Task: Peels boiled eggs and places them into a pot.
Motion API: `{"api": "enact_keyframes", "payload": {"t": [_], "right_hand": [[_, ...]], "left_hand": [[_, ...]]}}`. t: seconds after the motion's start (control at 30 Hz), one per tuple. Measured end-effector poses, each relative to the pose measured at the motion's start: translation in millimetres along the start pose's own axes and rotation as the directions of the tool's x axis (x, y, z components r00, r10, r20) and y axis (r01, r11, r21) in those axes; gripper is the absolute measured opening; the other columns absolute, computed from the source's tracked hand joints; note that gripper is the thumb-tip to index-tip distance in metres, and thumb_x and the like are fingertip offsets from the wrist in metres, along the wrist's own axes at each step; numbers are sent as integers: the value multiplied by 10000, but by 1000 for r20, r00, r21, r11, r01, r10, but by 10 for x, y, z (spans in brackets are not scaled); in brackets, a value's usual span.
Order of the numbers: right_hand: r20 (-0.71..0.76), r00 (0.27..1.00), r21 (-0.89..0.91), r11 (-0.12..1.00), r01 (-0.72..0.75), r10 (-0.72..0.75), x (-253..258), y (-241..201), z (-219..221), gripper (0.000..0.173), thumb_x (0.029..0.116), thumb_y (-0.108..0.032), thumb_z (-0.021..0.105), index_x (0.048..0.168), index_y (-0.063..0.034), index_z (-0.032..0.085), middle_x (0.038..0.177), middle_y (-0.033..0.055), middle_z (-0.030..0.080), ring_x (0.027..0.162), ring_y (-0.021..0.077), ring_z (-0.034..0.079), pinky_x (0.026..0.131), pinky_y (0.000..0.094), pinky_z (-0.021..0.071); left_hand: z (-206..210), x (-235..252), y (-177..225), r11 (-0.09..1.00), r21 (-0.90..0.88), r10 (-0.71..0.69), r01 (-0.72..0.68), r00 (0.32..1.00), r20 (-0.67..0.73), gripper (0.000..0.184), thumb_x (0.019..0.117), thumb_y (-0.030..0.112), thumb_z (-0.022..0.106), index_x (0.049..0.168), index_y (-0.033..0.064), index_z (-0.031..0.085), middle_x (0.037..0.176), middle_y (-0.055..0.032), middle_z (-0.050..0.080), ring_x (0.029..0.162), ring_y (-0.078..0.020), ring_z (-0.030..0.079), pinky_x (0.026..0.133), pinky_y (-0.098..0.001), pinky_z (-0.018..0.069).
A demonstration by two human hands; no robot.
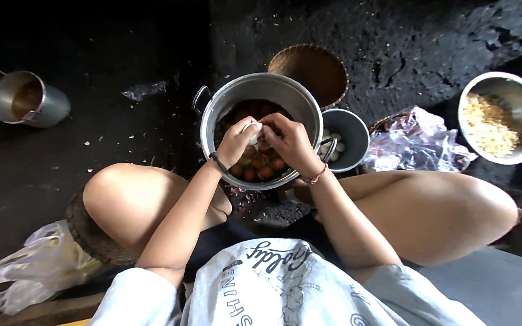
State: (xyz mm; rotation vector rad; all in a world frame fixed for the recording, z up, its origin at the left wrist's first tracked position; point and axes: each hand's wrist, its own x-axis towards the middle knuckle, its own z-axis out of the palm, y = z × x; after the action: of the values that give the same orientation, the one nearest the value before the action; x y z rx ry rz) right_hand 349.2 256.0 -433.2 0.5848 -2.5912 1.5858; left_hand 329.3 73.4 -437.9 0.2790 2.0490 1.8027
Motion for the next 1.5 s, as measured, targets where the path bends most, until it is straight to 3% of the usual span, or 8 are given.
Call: {"api": "enact_keyframes", "payload": {"t": [0.2,0.4,0.57,1.03,1.13,1.27,1.4,1.5], "right_hand": [[-108,994,-1,1000,-30,30,9,27,35,196,1024,-48,509,1099,15,679,909,92,695,751,76,658,708,234,570],[-40,993,136,985,-103,110,-135,-41,43,396,976,-238,695,1322,-83,580,1026,82,709,791,136,701,674,292,610],[-58,995,6,996,-85,85,-113,-143,78,382,1001,-168,628,1362,-51,581,1118,127,708,890,156,707,771,314,602],[-115,984,-23,990,-141,137,-97,-244,175,423,950,-1,622,1369,-11,564,1198,175,668,978,209,683,832,343,580],[-149,979,-33,989,-144,138,-106,-230,193,406,933,44,605,1336,-7,583,1141,174,678,903,215,681,771,347,582],[-80,980,26,983,-183,185,-123,-228,95,361,1049,-98,478,1395,-48,573,1228,153,677,975,205,686,818,364,575],[-50,996,54,996,-71,74,-99,-156,71,470,997,-170,659,1427,-22,540,1263,159,652,1078,183,672,930,330,566],[-46,998,27,999,-45,46,-88,-159,73,443,1014,-168,636,1418,-8,549,1232,168,654,1067,197,669,928,338,560]], "left_hand": [[23,14,0,1000,-15,23,-23,1000,4,275,1057,233,408,1075,70,630,857,18,590,696,-16,537,590,-192,442],[74,17,-5,986,-134,-112,100,990,-88,330,1072,292,345,1127,95,605,921,1,586,760,-51,552,649,-227,476],[104,-11,7,994,-84,-81,70,987,-136,353,1083,275,341,1167,52,601,1004,-46,601,881,-89,583,768,-290,510],[157,-8,-4,981,-171,-120,95,982,-145,308,1071,282,357,1142,100,595,888,-2,579,731,-60,547,626,-221,466],[171,-14,-36,981,-174,-109,83,984,-143,367,1067,296,321,1174,86,602,967,-16,593,799,-61,563,683,-237,487],[170,-6,-87,936,-331,-165,122,981,-106,442,1067,394,313,1255,95,579,1038,-21,612,861,-76,589,735,-257,514],[184,-3,37,882,-432,-248,191,965,-79,401,1064,403,495,1327,101,483,907,0,582,745,-62,574,679,-233,521],[174,-12,51,863,-457,-263,214,964,-44,480,1083,412,435,1445,97,443,1120,-61,616,920,-114,623,800,-299,557]]}}
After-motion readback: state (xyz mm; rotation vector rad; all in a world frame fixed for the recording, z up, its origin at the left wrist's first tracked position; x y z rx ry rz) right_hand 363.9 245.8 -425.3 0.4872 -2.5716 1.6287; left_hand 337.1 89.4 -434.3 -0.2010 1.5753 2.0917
